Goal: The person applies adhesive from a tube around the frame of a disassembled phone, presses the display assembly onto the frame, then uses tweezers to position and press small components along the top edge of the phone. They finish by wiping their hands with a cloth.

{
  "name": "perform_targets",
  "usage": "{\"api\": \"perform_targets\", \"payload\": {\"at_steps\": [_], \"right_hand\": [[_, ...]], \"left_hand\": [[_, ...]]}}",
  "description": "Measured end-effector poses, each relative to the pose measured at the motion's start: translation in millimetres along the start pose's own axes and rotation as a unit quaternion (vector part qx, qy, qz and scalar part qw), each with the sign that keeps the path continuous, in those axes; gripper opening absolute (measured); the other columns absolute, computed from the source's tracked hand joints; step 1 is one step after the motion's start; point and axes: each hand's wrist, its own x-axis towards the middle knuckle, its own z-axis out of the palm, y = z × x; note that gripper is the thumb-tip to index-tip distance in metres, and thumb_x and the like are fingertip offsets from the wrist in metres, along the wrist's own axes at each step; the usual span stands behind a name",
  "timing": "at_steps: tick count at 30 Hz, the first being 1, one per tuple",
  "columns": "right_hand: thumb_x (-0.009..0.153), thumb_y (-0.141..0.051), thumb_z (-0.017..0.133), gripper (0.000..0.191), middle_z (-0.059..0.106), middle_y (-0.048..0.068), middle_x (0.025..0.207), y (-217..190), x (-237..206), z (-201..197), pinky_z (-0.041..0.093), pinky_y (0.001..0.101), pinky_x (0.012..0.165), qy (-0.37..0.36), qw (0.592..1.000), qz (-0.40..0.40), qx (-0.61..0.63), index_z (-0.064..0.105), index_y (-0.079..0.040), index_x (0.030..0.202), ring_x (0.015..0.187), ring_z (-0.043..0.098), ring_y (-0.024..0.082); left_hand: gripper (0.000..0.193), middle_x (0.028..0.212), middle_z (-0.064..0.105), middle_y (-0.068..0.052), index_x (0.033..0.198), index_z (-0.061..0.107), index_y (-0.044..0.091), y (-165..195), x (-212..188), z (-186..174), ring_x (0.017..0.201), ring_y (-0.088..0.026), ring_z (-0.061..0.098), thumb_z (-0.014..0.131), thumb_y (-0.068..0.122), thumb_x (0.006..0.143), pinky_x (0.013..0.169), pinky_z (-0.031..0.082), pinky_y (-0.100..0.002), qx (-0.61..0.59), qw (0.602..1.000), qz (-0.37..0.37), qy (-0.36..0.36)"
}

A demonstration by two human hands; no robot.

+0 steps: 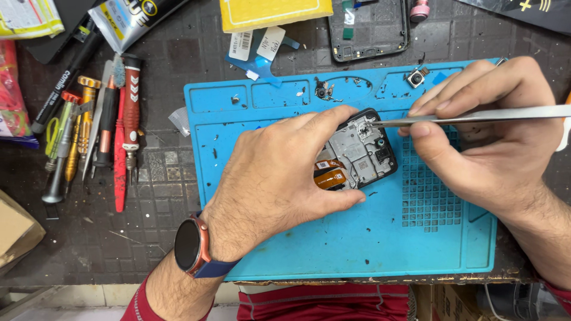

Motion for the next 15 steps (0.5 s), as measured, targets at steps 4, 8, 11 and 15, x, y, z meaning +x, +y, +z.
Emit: {"api": "perform_targets", "payload": {"at_steps": [4,8,11,15], "right_hand": [[0.095,0.008,0.07,0.031,0.059,0.011,0.093,0.9,-0.9,1.4,0.064,0.0302,0.081,-0.004,1.0,0.001,0.025,0.044,-0.002,0.109,0.087,0.071,0.018],[0.097,0.009,0.071,0.032,0.06,0.012,0.094,0.9,-2.4,0.0,0.064,0.0313,0.084,0.003,1.0,0.003,-0.004,0.044,-0.001,0.11,0.088,0.071,0.019],[0.098,0.009,0.072,0.031,0.06,0.012,0.094,1.4,-3.2,0.3,0.064,0.0308,0.084,0.003,1.0,0.0,0.005,0.044,-0.001,0.108,0.089,0.071,0.019],[0.097,0.007,0.072,0.031,0.06,0.012,0.095,0.3,-1.8,-0.1,0.063,0.0302,0.084,0.006,1.0,0.01,0.007,0.045,-0.002,0.11,0.09,0.071,0.019]], "left_hand": [[0.083,0.113,0.074,-0.012,0.135,0.059,0.009,0.0,0.5,-0.1,0.098,-0.032,0.073,0.092,0.044,0.066,0.079,0.059,-0.042,0.004,1.0,0.009,0.004],[0.083,0.114,0.074,-0.012,0.135,0.059,0.009,0.0,-0.1,0.8,0.099,-0.032,0.073,0.092,0.043,0.067,0.079,0.059,-0.042,0.003,1.0,0.013,0.012],[0.083,0.112,0.074,-0.012,0.135,0.059,0.009,-1.0,-0.1,0.6,0.098,-0.031,0.073,0.091,0.044,0.067,0.079,0.059,-0.042,0.002,1.0,0.007,0.003],[0.083,0.111,0.074,-0.011,0.135,0.059,0.01,-1.1,0.3,0.5,0.097,-0.03,0.073,0.091,0.044,0.067,0.078,0.059,-0.041,-0.003,1.0,-0.007,-0.01]]}}
